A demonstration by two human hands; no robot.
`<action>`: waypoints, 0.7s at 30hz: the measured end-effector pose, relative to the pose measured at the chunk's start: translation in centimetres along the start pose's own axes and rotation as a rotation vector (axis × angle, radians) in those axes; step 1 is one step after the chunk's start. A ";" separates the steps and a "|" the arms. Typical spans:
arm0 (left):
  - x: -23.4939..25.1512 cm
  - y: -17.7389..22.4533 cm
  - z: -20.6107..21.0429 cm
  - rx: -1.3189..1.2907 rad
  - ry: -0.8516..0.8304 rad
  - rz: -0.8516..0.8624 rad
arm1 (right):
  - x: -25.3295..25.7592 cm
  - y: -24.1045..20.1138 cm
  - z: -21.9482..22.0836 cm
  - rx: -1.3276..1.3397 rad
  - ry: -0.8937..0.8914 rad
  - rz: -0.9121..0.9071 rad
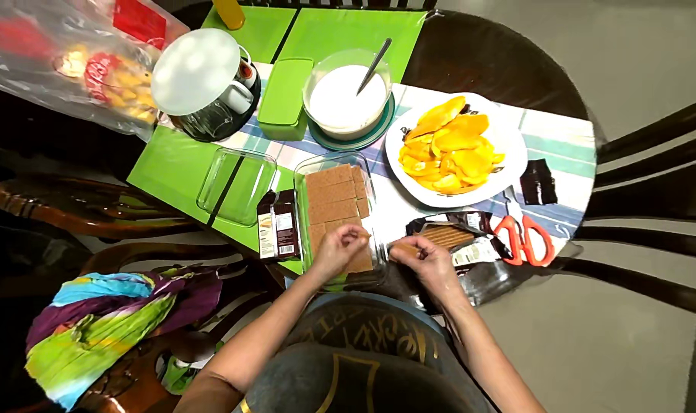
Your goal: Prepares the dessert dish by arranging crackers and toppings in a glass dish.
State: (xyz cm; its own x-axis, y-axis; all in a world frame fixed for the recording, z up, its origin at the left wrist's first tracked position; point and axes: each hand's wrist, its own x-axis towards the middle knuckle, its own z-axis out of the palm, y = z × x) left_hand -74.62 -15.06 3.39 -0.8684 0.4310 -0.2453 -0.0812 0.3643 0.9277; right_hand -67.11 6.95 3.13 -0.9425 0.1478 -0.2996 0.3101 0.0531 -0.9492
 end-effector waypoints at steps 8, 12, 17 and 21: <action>3.3 -5.8 1.6 0.461 0.200 0.556 | -0.1 -0.3 -1.5 0.072 0.093 -0.048; 3.5 -7.0 2.4 0.610 0.184 0.583 | -0.2 0.6 -0.8 0.068 0.075 -0.048; 3.3 -8.0 2.6 0.680 0.187 0.626 | -0.1 0.7 -1.1 0.043 0.087 -0.027; 3.0 -8.3 2.4 0.678 0.170 0.642 | 0.1 0.8 -1.2 0.024 0.087 -0.024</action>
State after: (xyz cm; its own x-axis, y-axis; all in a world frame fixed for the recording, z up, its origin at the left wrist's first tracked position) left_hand -75.44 -14.79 -5.68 -0.7121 0.6091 0.3491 0.6918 0.5242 0.4966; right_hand -66.84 8.16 2.45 -0.9349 0.2321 -0.2685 0.2837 0.0338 -0.9583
